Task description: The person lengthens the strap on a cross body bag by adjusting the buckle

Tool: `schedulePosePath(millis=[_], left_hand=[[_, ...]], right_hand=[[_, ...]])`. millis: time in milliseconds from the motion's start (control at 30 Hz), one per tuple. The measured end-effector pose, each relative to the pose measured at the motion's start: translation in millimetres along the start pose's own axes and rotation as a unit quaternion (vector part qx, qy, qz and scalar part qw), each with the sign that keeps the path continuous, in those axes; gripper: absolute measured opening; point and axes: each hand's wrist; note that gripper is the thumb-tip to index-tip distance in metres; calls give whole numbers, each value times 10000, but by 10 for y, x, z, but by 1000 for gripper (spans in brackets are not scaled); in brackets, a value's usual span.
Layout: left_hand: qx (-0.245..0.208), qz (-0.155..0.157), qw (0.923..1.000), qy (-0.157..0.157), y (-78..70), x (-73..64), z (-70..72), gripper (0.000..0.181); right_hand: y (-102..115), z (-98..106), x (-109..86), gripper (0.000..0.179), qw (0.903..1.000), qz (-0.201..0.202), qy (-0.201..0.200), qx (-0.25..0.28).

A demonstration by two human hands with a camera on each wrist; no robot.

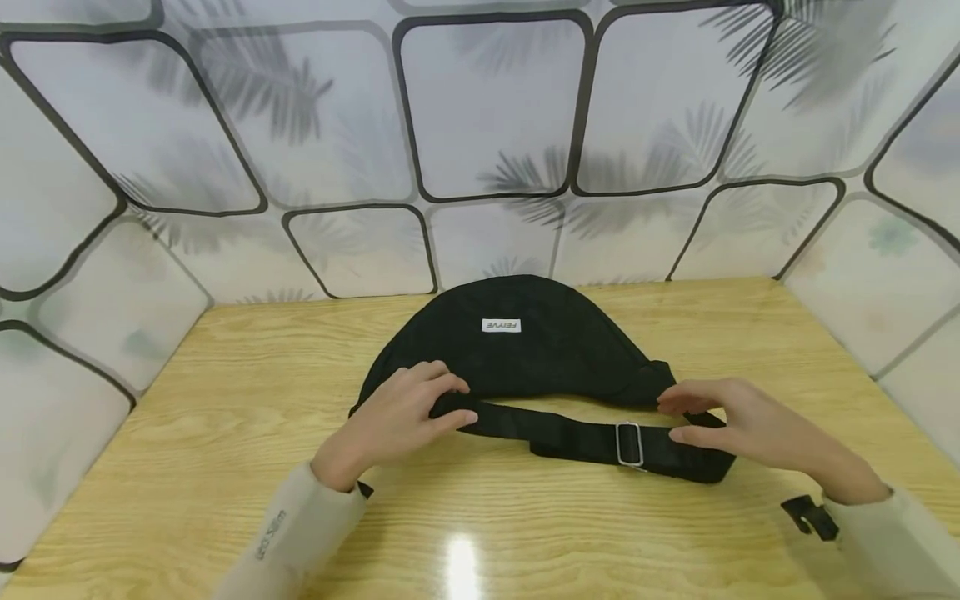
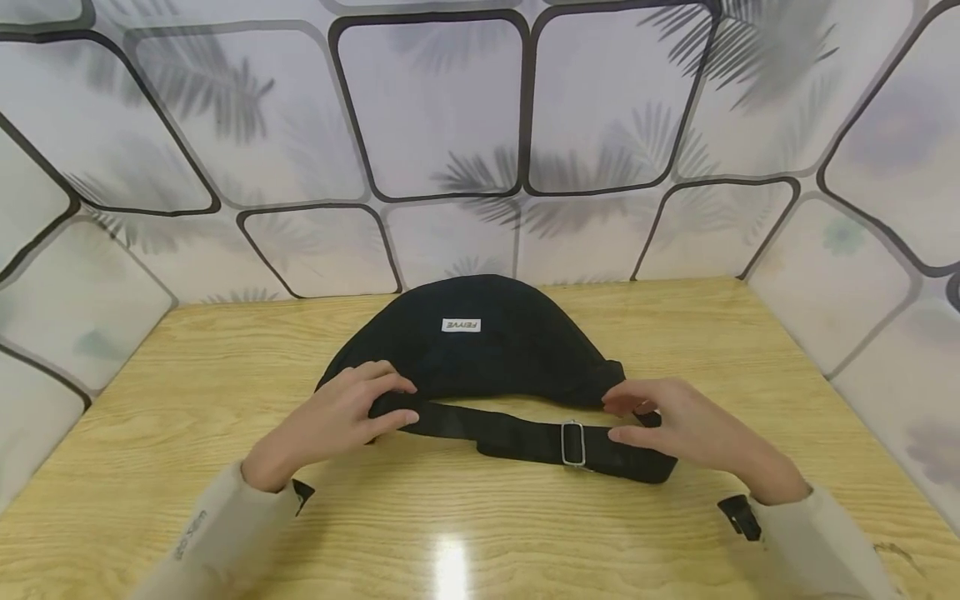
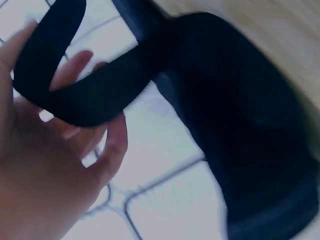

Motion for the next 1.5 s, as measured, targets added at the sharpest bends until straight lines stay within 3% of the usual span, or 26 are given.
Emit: schedulePosePath(millis=[133,267,367,467,633,833,933,1100,1400,1500], left_hand=[[466,-439,9978,-171,-170,139,-22,32],[710,-755,9944,180,-343,288,-101,37],[856,-689,9918,655,-434,362,-173,42],[893,-472,9885,1124,-482,391,-251,45],[754,-231,9859,1475,-499,400,-338,43],[488,-338,9848,1634,-440,344,-376,19],[184,-382,9838,1744,-374,279,-357,9],[-320,-394,9826,1788,-233,155,-280,14],[-425,-365,9863,1553,7,-85,-101,23],[-501,-343,9857,1569,52,-152,-69,26]], right_hand=[[-89,47,-115,28,9996,-49,97,-277],[-133,62,-215,31,9966,-510,599,-251],[-141,41,-241,35,9929,-836,813,-237],[-152,-2,-260,41,9917,-898,885,-265],[-171,-80,-296,52,9925,-732,805,-550],[-174,-119,-277,45,9922,-777,654,-724],[-220,-138,-270,34,9931,-522,452,-950],[-354,-139,-291,44,9883,369,-276,-1455],[-592,63,-343,44,9811,841,-833,-1534],[-645,96,-348,47,9807,771,-858,-1578]])
Point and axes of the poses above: each hand's wrist, its own x-axis towards the middle knuckle, its own z-axis out of the back of the hand, y = z × x, and after that the axes turned 1 degree about -z, right-handed
